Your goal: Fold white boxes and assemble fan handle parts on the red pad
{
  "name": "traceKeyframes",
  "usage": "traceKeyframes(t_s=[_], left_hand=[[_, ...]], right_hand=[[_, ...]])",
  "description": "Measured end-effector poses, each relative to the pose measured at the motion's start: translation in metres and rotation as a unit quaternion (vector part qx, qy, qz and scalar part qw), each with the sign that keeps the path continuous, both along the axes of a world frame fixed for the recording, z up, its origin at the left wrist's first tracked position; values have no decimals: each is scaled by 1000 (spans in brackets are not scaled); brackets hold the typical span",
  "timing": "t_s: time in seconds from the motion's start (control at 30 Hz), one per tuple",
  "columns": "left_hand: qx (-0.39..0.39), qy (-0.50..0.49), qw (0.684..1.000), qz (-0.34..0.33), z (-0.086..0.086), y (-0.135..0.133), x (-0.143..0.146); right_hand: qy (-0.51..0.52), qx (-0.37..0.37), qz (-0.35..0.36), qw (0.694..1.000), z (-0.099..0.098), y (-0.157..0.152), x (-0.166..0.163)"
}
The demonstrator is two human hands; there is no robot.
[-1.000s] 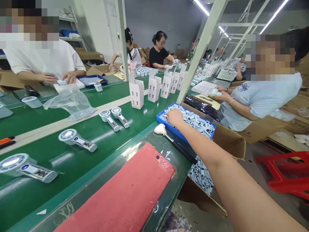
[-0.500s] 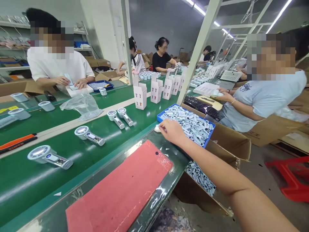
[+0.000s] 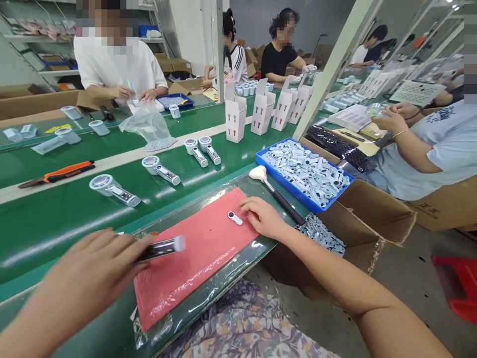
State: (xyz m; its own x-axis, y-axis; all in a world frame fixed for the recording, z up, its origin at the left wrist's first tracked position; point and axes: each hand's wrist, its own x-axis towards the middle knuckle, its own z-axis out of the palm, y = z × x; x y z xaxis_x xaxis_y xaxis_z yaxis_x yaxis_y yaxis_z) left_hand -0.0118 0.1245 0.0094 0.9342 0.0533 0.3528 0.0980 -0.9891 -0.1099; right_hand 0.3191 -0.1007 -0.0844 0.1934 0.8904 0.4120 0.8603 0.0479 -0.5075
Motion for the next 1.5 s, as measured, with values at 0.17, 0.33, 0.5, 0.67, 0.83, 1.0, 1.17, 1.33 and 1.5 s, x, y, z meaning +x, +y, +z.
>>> traceKeyframes(t_s=[0.17,0.33,0.5,0.67,0.83,1.0,1.17,1.33,1.5], left_hand=[[13,28,999,-42,-35,-37,48],[-76,56,995,11,-48,-40,43],[-213,32,976,33,-44,-42,37],[-310,-16,950,15,-41,-53,38],[-348,18,936,55,-47,-58,45],[-345,21,937,51,-49,-60,44],[-286,-3,958,25,-47,-82,26],[-238,-28,969,60,-51,-92,19],[-198,-30,978,55,-49,-93,25]], right_hand=[[-56,-84,-122,987,3,-5,-31],[-15,-16,-73,997,19,4,-54],[-21,23,50,998,39,31,-91],[-85,24,92,992,32,43,-114],[15,-11,82,996,10,39,-103],[234,-88,77,965,-13,41,-96],[170,-129,122,969,2,27,-106],[114,-162,140,970,20,24,-120],[98,-146,105,979,14,25,-125]])
